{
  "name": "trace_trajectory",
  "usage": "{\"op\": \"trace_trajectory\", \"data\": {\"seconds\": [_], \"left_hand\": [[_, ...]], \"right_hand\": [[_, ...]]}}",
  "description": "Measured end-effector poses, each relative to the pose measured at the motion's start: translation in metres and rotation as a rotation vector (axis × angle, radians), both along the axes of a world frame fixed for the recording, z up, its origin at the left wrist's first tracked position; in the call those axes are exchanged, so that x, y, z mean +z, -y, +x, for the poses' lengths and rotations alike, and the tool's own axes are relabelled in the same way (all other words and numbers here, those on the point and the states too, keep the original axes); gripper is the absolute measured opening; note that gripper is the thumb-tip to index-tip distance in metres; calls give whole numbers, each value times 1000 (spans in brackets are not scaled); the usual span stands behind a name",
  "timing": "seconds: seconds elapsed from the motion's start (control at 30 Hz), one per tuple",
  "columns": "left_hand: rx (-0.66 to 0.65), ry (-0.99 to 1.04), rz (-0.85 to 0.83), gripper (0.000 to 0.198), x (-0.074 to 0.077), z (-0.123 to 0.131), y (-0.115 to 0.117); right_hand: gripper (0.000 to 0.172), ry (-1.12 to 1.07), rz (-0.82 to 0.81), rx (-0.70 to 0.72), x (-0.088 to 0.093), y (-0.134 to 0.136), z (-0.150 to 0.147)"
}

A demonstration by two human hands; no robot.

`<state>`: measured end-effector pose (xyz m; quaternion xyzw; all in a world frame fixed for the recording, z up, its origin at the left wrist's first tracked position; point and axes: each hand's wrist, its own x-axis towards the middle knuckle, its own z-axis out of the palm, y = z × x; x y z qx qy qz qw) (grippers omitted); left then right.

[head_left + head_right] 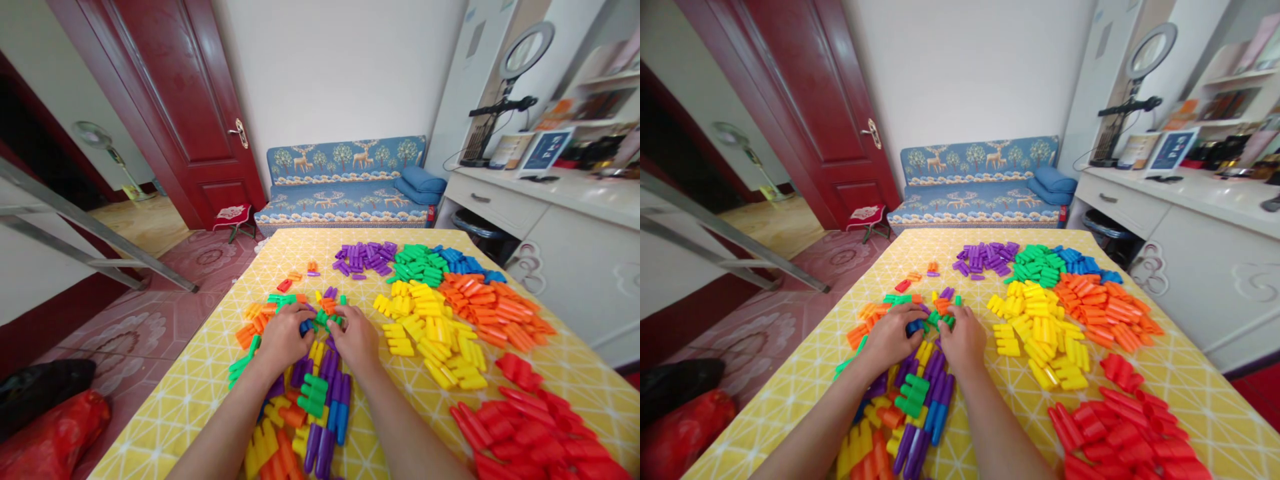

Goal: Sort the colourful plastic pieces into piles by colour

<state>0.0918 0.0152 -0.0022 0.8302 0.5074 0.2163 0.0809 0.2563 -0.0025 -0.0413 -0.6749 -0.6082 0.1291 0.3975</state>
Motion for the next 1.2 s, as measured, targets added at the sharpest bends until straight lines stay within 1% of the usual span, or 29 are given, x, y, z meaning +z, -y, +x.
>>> {"op": "trace_trajectory", "data": {"seconds": [0.1,0.2,0.27,0.33,0.43,0.5,0.53,0.6,0.7,0.77,0.83,0.87,0.93,1.0,1.07,1.1,1.13,1.2], "left_hand": [[32,-10,11,35,-4,7,0],[17,-10,3,40,-6,12,0],[0,-6,-1,38,-5,13,1],[0,5,-9,31,-3,13,1],[-17,15,-13,13,2,10,-1],[-11,31,-2,18,4,8,-3],[6,47,2,21,4,6,-5],[61,84,4,26,2,2,-8],[96,58,0,38,-4,-4,-13],[74,-11,-7,46,-7,-7,-14],[46,-66,-19,49,-8,-8,-14],[37,-81,-24,49,-8,-8,-14],[28,-89,-26,48,-7,-7,-13],[18,-83,-26,47,-5,-7,-13],[3,-75,-34,48,-3,-7,-12],[-6,-70,-41,48,-2,-7,-12],[-15,-66,-49,47,-2,-7,-12],[-27,-55,-62,46,-1,-9,-11]], "right_hand": [[43,95,-25,24,3,3,-7],[49,74,-32,57,1,2,-9],[49,10,-16,70,-2,-1,-9],[46,-68,24,82,-6,-3,-6],[32,-210,70,63,-10,-6,-2],[25,-330,72,24,-12,-8,0],[26,-391,74,19,-12,-9,1],[33,-490,101,73,-13,-10,0],[44,-519,164,249,-14,-11,-3],[49,-469,182,346,-13,-10,-5],[51,-382,211,373,-10,-8,-6],[49,-326,229,350,-8,-7,-5],[40,-190,237,250,-1,-5,-2],[26,-35,151,140,9,-2,2],[15,116,-3,79,19,1,6],[14,183,-75,75,23,3,8],[18,238,-128,92,26,4,9],[29,316,-177,158,30,6,13]]}}
